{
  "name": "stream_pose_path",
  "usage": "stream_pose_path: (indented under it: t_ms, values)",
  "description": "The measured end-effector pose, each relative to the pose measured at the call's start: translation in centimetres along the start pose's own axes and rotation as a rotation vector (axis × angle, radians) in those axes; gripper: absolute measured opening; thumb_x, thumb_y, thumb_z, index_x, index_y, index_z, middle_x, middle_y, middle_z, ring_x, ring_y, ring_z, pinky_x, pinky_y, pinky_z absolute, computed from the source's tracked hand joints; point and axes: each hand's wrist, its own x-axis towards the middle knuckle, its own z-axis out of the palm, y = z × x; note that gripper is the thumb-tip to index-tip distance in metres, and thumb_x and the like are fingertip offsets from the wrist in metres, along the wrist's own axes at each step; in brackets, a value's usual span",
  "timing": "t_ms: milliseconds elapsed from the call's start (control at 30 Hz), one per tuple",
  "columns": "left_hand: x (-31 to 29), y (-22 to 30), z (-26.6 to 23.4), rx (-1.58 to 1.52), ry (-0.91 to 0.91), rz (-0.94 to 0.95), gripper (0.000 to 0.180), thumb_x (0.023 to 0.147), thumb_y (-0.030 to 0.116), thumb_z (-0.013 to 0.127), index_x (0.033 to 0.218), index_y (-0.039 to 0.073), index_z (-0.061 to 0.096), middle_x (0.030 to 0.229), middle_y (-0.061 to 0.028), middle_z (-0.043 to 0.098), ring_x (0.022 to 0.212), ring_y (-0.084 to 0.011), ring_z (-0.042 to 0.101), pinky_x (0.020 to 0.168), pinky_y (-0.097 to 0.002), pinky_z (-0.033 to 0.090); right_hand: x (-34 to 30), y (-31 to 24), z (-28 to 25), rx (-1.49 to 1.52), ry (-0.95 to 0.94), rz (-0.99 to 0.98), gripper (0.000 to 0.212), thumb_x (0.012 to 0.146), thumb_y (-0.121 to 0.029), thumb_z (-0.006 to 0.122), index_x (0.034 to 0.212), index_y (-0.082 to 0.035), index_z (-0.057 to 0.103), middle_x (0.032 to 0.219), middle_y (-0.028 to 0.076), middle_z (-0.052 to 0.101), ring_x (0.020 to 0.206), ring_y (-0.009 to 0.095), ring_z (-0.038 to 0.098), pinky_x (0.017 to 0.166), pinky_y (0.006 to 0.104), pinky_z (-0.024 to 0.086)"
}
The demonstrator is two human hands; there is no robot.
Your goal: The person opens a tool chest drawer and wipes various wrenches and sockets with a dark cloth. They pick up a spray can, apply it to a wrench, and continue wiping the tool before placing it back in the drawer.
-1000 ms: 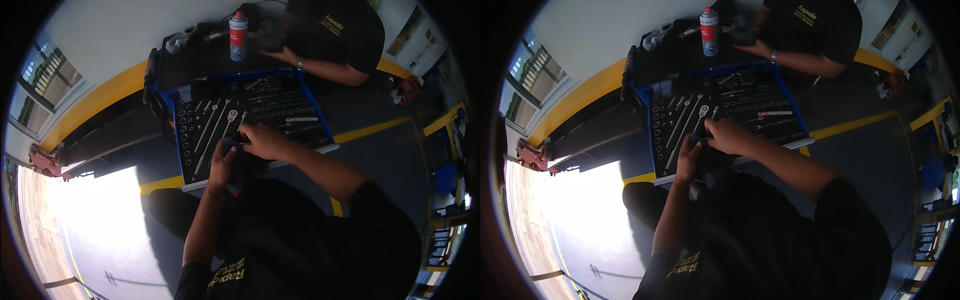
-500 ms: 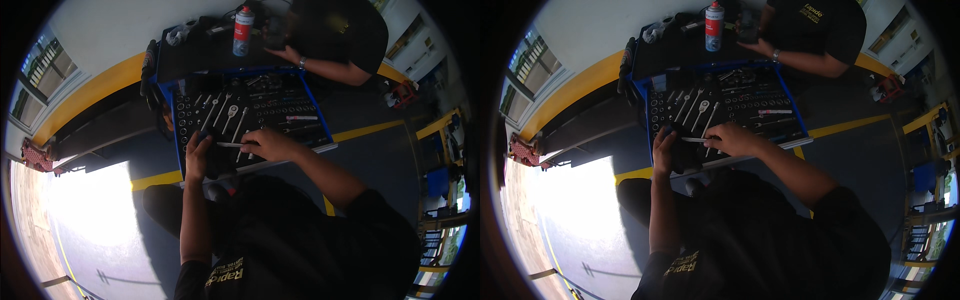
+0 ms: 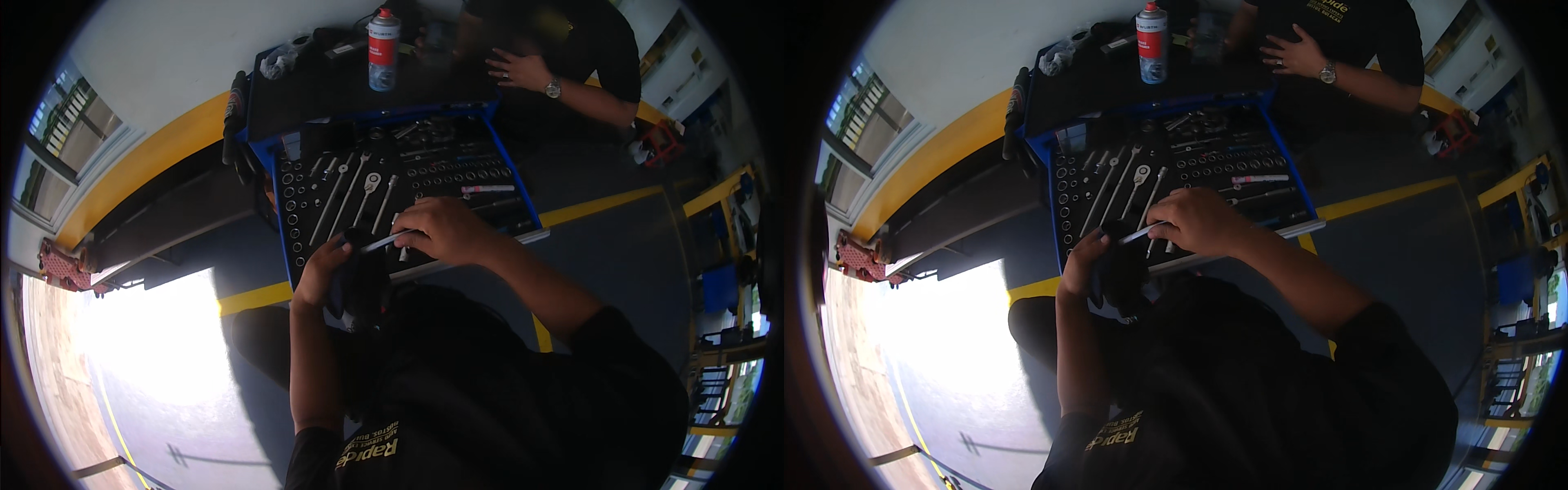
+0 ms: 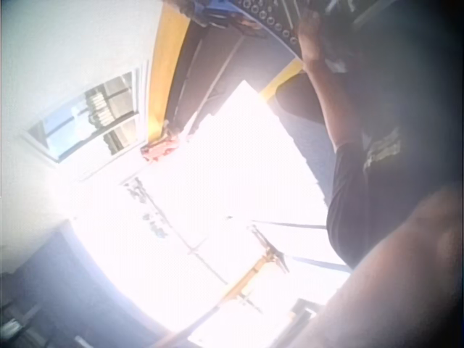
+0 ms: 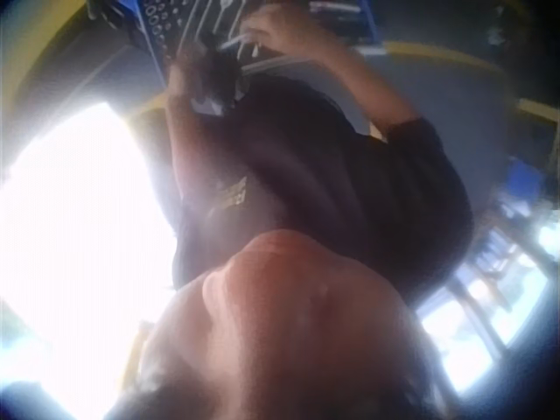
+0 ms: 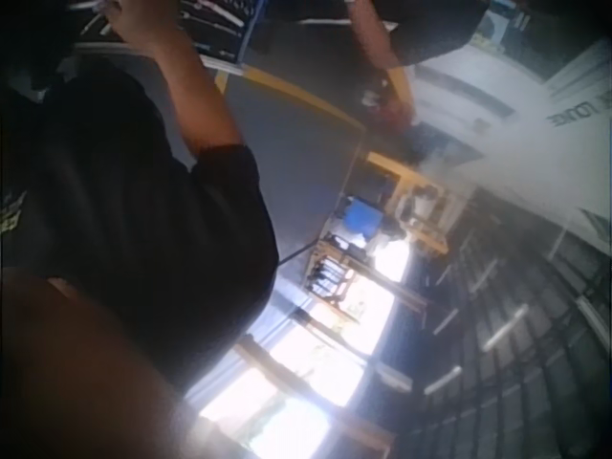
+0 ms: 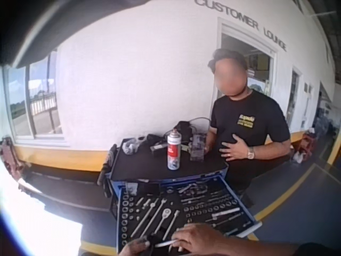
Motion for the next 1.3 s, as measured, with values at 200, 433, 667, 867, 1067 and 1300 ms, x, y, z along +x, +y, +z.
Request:
stream_pose_path:
  t_ms: [200,433,667,867,1067,1300]
  values:
    - [-0.1,-2.2,-1.8,0.234,0.020,-0.042,0.073,0.099,0.031,0.071,0.154,-0.009,0.046,0.148,-0.0207,0.057,0.138,-0.0281,0.052,0.117,-0.0372,0.038,1.2,-1.2,-2.5,0.220,-0.411,0.408,0.033,0.107,-0.034,0.062,0.106,-0.004,0.076,0.087,0.013,0.074,0.081,0.023,0.072,0.076,0.0401,0.053]
    - [-1.3,0.1,2.5,0.459,-0.106,-0.100,0.075,0.102,0.036,0.070,0.155,-0.010,0.044,0.145,-0.0188,0.058,0.135,-0.0246,0.053,0.115,-0.0358,0.039,0.4,0.6,-0.2,0.391,-0.252,0.386,0.032,0.109,-0.034,0.057,0.111,-0.004,0.068,0.085,0.012,0.073,0.076,0.025,0.071,0.075,0.0420,0.053]
    - [0.2,-3.1,3.4,0.227,-0.210,-0.021,0.062,0.108,0.030,0.061,0.153,-0.009,0.045,0.140,-0.0137,0.060,0.130,-0.0171,0.054,0.113,-0.0331,0.039,2.7,-2.5,1.4,0.181,-0.281,0.316,0.027,0.109,-0.032,0.054,0.113,-0.007,0.064,0.092,0.016,0.074,0.090,0.033,0.074,0.076,0.0478,0.054]
    - [1.8,-2.0,4.1,-0.062,0.114,0.194,0.053,0.111,0.028,0.054,0.155,-0.001,0.044,0.135,-0.0117,0.063,0.124,-0.0164,0.060,0.107,-0.0330,0.046,3.9,-2.9,2.6,0.278,0.112,0.360,0.030,0.102,-0.022,0.067,0.124,-0.004,0.057,0.093,0.011,0.064,0.086,0.029,0.065,0.081,0.0448,0.053]
    - [3.0,-1.1,1.4,-0.209,0.255,0.322,0.060,0.109,0.020,0.052,0.165,0.014,0.033,0.134,-0.0115,0.063,0.116,-0.0180,0.065,0.102,-0.0334,0.052,2.9,-4.2,5.3,0.174,0.080,0.205,0.022,0.097,-0.018,0.070,0.112,-0.005,0.060,0.094,0.011,0.068,0.084,0.029,0.069,0.077,0.0438,0.055]
    - [3.2,-2.1,0.7,-0.167,0.410,0.367,0.052,0.107,0.021,0.054,0.157,0.010,0.043,0.123,-0.0106,0.066,0.104,-0.0180,0.066,0.092,-0.0327,0.053,3.1,-5.0,5.9,0.227,0.016,0.244,0.016,0.097,-0.019,0.069,0.103,-0.006,0.061,0.086,0.013,0.072,0.076,0.031,0.073,0.068,0.0446,0.057]
